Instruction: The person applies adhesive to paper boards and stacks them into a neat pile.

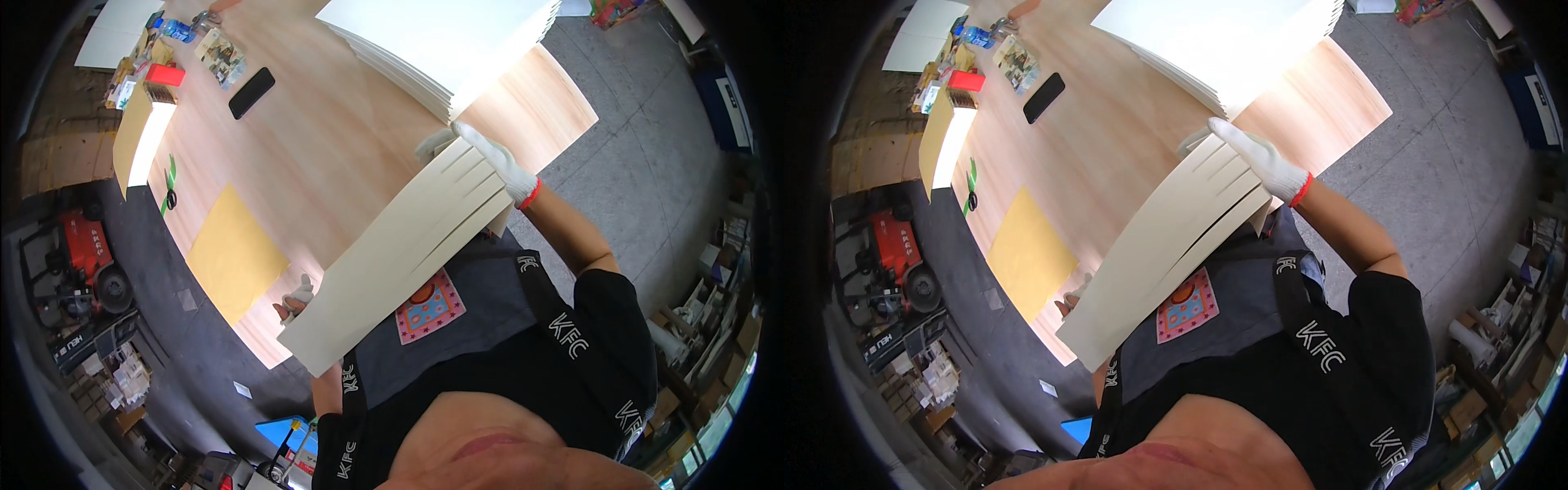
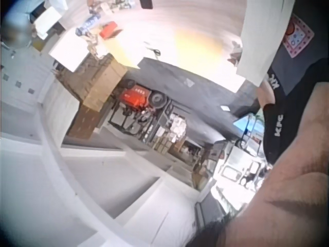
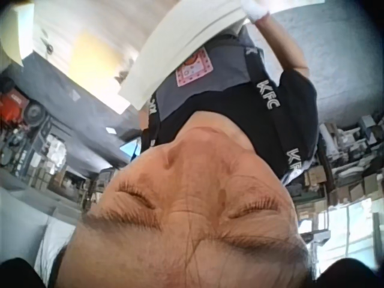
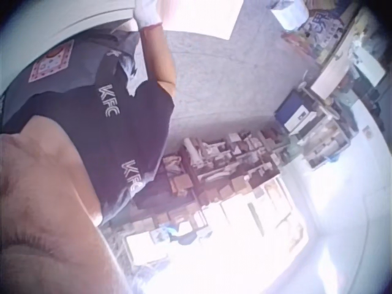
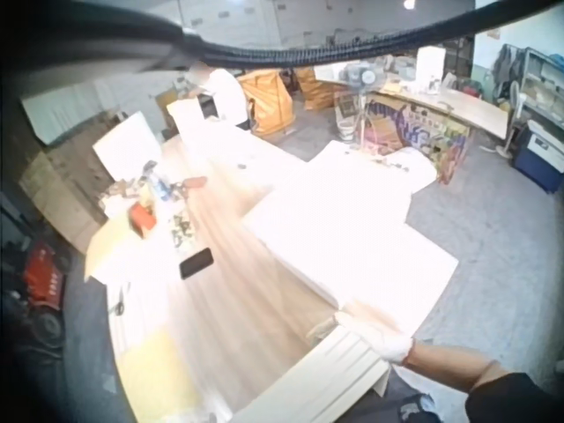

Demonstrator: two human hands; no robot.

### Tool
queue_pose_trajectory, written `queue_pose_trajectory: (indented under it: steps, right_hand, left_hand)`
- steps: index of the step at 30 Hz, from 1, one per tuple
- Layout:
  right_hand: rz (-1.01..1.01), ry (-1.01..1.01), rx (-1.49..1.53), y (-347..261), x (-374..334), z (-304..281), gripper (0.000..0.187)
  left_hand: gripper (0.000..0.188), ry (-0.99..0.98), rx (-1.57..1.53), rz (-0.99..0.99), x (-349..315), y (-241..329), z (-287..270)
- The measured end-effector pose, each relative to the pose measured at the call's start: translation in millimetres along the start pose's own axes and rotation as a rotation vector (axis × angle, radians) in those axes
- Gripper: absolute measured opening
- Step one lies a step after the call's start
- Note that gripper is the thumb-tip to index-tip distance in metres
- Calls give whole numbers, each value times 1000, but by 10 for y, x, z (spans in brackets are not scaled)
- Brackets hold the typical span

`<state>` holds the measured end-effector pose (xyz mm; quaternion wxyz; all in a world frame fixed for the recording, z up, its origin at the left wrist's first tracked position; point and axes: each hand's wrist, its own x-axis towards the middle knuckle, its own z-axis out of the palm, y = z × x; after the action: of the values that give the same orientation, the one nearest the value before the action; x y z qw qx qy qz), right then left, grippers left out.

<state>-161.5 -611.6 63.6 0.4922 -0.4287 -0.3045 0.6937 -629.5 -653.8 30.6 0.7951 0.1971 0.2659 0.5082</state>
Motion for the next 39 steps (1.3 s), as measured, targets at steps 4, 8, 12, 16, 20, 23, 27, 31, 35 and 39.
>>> queue_pose_trajectory:
  steps: [4, 8, 12, 16, 20, 23, 27, 31, 35, 39]
  right_hand:
    - [-85, -43, -159, -73, -38, -39, 74]
    - [-18, 16, 146, 163, -52, -224, 76]
    - [166, 78, 126, 429, -49, -549, 69]
    - [224, 60, -18, 479, 13, -795, 66]
    - [275, 59, -123, 405, -69, -917, 63]
    - [321, 71, -180, 362, -228, -1011, 61]
    - [362, 79, -218, 352, -323, -1100, 58]
    - [364, 63, -239, 377, -233, -1062, 55]
    - [367, 48, -261, 373, -105, -949, 52]
    - [365, 40, -286, 316, -6, -914, 49]
  left_hand:
    - [40, -151, 17, 39, 44, -8, -246]
    - [47, 6, 21, -1, -53, -138, -450]
    - [62, 147, 32, 36, -169, -493, -356]
    - [64, 272, 212, 130, -289, -572, -173]
    - [63, 374, 416, 54, -445, -283, -147]
    - [59, 594, 366, -138, -503, -229, -123]
    - [66, 372, 290, -55, -491, -330, -48]
    - [69, 60, 489, 128, -443, -302, -48]
    - [51, 12, 914, 384, -339, -250, -154]
    - [46, 17, 949, 432, -191, -311, -219]
